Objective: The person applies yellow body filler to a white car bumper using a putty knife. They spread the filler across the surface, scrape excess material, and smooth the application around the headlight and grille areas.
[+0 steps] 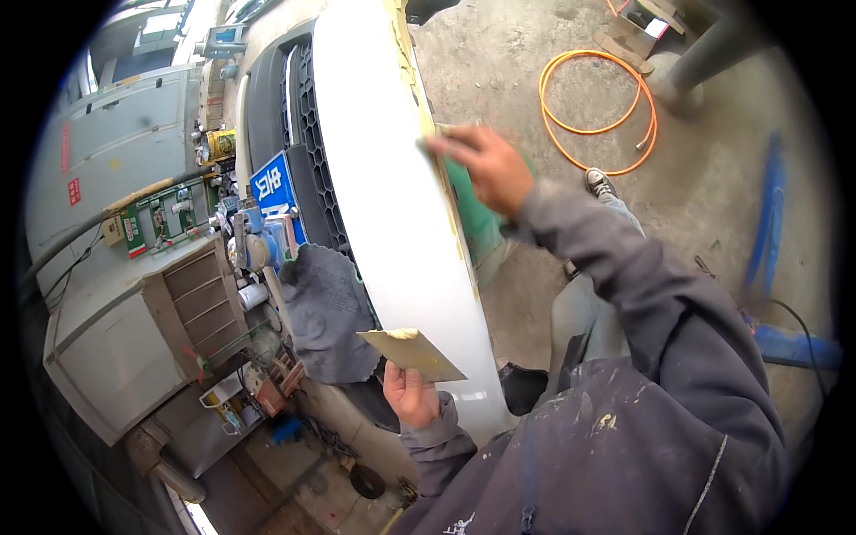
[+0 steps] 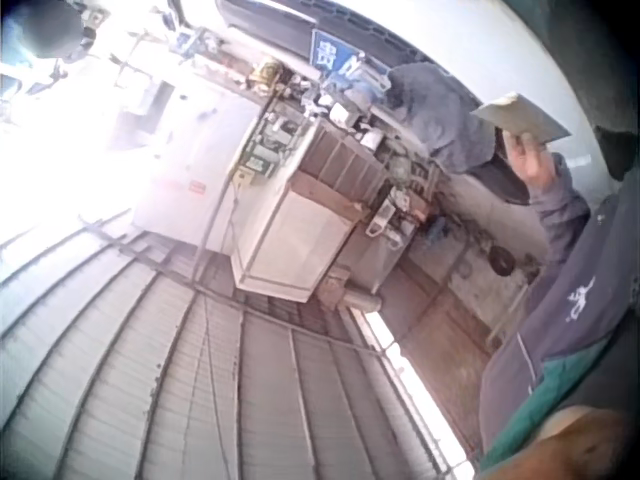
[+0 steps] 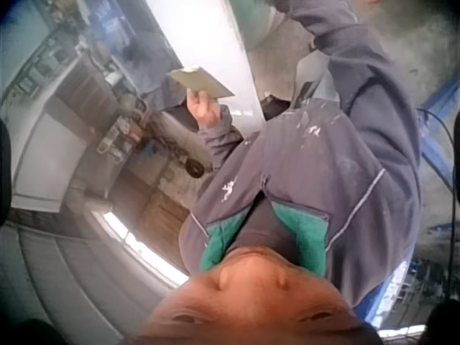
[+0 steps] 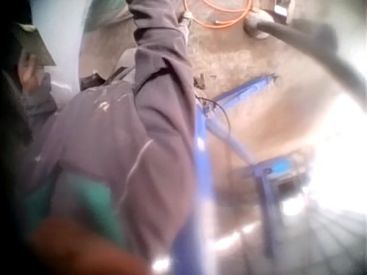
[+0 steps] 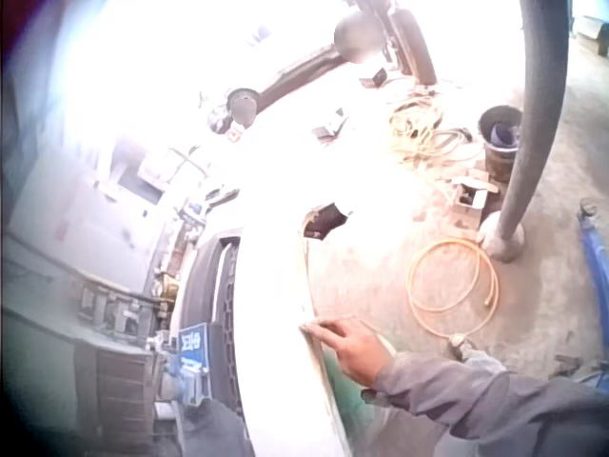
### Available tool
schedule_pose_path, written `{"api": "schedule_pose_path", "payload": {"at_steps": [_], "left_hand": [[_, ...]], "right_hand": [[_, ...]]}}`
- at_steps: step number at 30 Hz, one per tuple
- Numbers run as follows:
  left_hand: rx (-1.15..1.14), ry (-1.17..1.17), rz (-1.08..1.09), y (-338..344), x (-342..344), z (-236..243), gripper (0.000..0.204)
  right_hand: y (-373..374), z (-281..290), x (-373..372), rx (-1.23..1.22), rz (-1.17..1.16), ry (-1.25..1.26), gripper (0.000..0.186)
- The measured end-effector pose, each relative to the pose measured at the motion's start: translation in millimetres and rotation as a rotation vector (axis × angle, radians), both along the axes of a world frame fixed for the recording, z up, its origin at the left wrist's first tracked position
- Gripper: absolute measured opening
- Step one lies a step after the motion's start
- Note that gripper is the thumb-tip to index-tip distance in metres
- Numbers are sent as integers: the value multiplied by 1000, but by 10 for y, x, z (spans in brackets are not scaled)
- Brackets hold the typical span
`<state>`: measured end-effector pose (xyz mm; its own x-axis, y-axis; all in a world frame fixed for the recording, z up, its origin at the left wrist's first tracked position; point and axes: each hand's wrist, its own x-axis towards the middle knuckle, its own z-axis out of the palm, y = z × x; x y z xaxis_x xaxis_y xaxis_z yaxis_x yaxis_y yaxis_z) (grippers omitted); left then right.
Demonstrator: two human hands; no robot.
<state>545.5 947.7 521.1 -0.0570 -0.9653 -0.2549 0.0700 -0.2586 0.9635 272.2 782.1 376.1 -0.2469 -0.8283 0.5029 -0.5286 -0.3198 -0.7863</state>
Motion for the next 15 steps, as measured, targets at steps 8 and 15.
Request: {"api": "schedule_pose_path", "payload": {"at_steps": [8,15], "left_hand": [[145,-80,-140,97,-276,-64,31],[101,12,-165,171,-476,-13,27]], "right_hand": [[1544,835,-92,463,486,-802,51],[1913,844,-159,476,698,-640,42]]}}
